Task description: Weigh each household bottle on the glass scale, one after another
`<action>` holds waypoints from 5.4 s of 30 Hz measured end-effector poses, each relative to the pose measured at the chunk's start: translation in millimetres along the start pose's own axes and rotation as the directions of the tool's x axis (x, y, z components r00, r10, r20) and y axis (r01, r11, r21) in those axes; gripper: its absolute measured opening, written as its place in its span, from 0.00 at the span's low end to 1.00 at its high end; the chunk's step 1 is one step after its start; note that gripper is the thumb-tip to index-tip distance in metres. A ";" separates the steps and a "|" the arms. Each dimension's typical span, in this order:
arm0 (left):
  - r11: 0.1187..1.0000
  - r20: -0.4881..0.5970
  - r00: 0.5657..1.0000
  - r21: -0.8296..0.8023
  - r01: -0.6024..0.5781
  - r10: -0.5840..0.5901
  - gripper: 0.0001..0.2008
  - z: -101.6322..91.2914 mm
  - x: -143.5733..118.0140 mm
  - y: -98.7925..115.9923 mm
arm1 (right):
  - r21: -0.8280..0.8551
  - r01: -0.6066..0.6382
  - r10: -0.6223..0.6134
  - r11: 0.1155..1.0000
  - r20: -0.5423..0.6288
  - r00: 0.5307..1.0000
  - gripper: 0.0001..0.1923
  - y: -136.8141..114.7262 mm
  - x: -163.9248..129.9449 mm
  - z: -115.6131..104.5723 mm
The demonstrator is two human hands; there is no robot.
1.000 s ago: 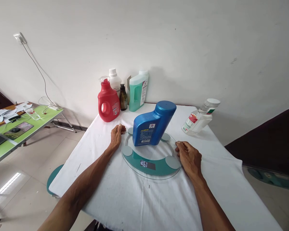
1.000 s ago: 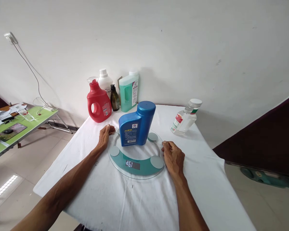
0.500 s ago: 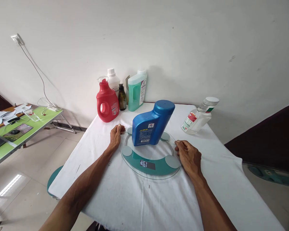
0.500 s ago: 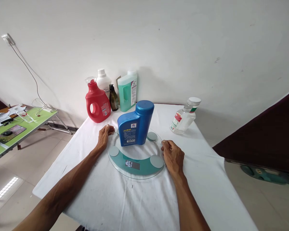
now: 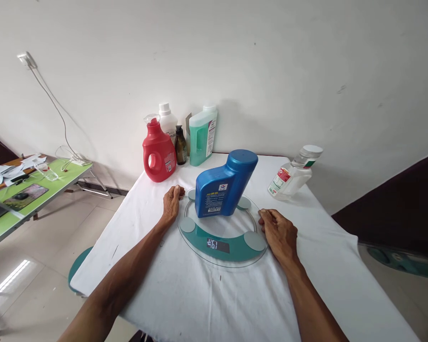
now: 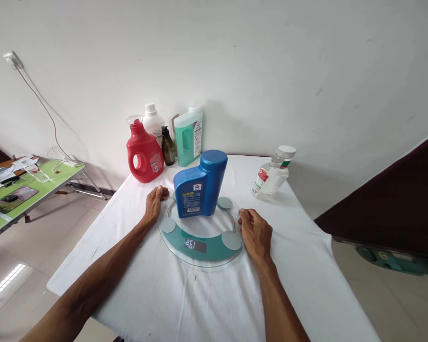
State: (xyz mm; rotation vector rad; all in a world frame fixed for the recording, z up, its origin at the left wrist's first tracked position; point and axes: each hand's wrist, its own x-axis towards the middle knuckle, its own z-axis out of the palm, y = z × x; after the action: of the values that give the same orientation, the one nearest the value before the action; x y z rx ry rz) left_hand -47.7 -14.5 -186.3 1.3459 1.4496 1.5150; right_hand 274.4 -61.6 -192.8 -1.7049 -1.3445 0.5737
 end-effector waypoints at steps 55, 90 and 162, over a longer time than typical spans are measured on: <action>0.975 -0.387 0.918 -0.159 -0.158 0.086 0.30 -81.4 8.3 76.2 | -0.029 -0.070 0.070 0.997 -0.007 0.998 0.22 -14.0 -1.9 -3.1; 0.972 0.452 0.874 0.058 -0.229 0.179 0.51 231.7 5.6 137.6 | 0.082 0.092 -0.081 0.992 -0.128 0.988 0.17 8.2 5.1 12.9; 0.997 0.096 0.994 0.058 -0.050 0.045 0.40 -27.1 -15.1 -12.0 | 0.006 -0.073 0.074 0.997 -0.036 0.997 0.21 -8.6 -8.6 -1.4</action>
State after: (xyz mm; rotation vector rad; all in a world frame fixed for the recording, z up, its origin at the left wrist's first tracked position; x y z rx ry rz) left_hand -71.5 -34.7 -197.9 1.4779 1.4236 1.4268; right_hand 268.2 -69.7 -186.1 -1.7591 -1.2583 0.5841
